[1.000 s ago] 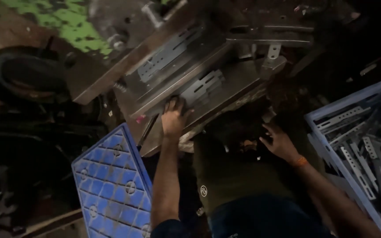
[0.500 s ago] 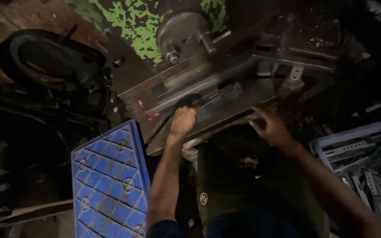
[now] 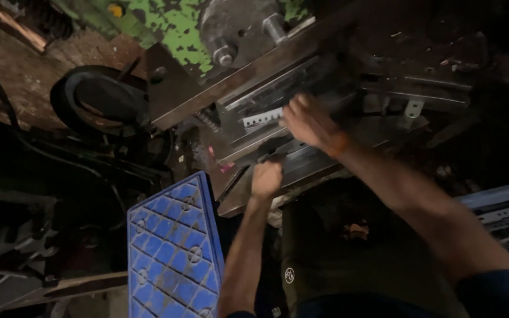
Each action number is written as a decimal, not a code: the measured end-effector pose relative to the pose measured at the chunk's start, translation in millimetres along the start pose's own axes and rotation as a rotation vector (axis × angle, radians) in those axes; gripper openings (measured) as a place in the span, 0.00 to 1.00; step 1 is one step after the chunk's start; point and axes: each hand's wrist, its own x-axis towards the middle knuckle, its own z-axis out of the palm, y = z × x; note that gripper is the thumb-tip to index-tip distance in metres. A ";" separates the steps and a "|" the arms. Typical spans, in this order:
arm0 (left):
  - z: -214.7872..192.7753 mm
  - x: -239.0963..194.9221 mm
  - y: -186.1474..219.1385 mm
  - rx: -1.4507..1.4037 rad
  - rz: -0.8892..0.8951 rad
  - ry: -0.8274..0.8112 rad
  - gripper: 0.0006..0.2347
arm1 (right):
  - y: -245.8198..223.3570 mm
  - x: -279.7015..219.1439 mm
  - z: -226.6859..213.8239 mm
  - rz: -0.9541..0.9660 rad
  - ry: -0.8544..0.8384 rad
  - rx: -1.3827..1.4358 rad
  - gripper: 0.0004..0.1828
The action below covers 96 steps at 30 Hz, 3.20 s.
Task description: Manually feed metal plates into an industrial stamping machine and sort the finished parts into crates.
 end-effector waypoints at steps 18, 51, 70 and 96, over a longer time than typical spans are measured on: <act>-41.2 132.3 -41.0 0.386 -0.008 -0.033 0.07 | 1.1 -413.3 -42.0 1.690 0.545 1.368 0.20; 39.1 -9.5 -5.4 0.514 0.376 0.600 0.11 | 22.9 -77.6 -41.7 0.082 -0.403 0.020 0.23; -54.4 43.7 4.5 0.365 0.139 0.290 0.17 | 67.7 -270.6 8.7 0.193 0.111 0.023 0.21; 31.2 -18.5 -42.1 -0.018 0.223 0.165 0.20 | 11.5 -412.3 -20.4 1.662 0.272 1.662 0.23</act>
